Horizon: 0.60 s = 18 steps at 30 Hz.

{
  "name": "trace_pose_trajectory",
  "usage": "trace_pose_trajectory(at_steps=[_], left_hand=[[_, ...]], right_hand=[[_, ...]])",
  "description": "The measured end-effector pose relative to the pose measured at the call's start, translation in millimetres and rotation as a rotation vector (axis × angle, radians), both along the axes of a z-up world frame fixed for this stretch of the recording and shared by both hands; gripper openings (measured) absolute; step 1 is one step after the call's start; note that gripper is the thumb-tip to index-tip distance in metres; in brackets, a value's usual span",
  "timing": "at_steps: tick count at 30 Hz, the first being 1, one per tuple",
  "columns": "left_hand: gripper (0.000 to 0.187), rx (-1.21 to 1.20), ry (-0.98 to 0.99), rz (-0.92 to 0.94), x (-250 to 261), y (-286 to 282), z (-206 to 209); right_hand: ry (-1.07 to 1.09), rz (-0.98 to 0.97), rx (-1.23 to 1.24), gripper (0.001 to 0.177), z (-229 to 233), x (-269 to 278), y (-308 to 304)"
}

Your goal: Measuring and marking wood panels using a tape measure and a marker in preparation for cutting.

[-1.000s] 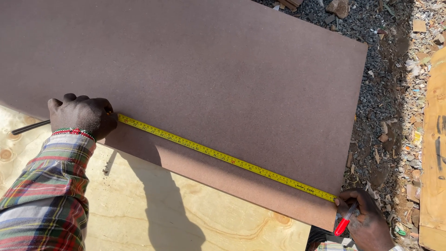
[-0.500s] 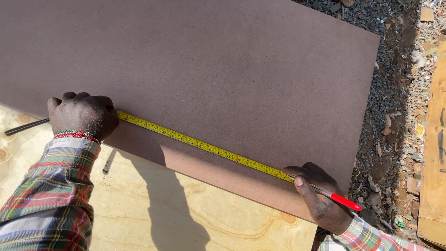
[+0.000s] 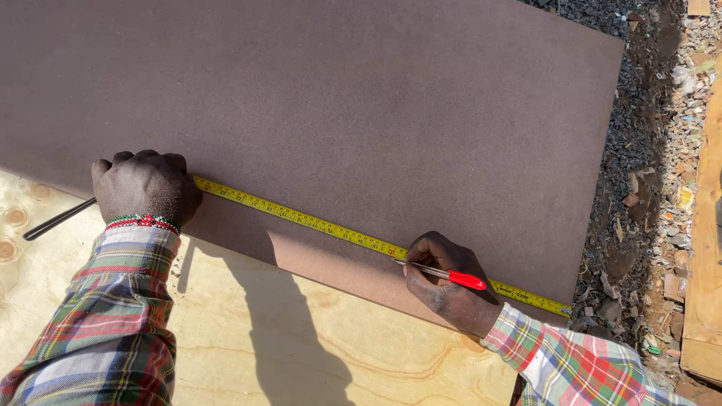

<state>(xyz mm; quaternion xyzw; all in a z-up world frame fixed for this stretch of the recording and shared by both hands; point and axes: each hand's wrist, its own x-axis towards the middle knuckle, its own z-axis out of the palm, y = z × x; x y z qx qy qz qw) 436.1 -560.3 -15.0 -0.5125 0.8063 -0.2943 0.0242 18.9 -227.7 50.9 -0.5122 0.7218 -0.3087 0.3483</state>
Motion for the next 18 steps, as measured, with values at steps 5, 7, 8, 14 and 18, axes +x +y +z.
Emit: trace_pose_trajectory(at_steps=[5, 7, 8, 14, 18], left_hand=[[0.025, 0.069, 0.024, 0.038, -3.0, 3.3, 3.8], [0.027, 0.113, 0.024, 0.069, -3.9, 2.8, 5.8], [0.025, 0.103, 0.019, 0.065, -3.8, 2.1, 6.4], [0.026, 0.131, -0.012, 0.078, -8.6, -1.7, 9.0], [0.026, 0.158, -0.022, 0.079, -9.9, -2.0, 10.1]], right_hand=[[-0.022, 0.019, -0.064, 0.011, 3.0, 5.2, -3.0], [-0.011, 0.018, -0.06, 0.009, 2.2, 5.8, -3.5], [-0.009, 0.006, -0.062, 0.01, 1.1, 6.2, -3.3], [-0.003, 0.003, -0.055, 0.009, 1.6, 6.5, -4.0], [-0.022, -0.013, -0.043, 0.009, 1.8, 8.0, -3.8]])
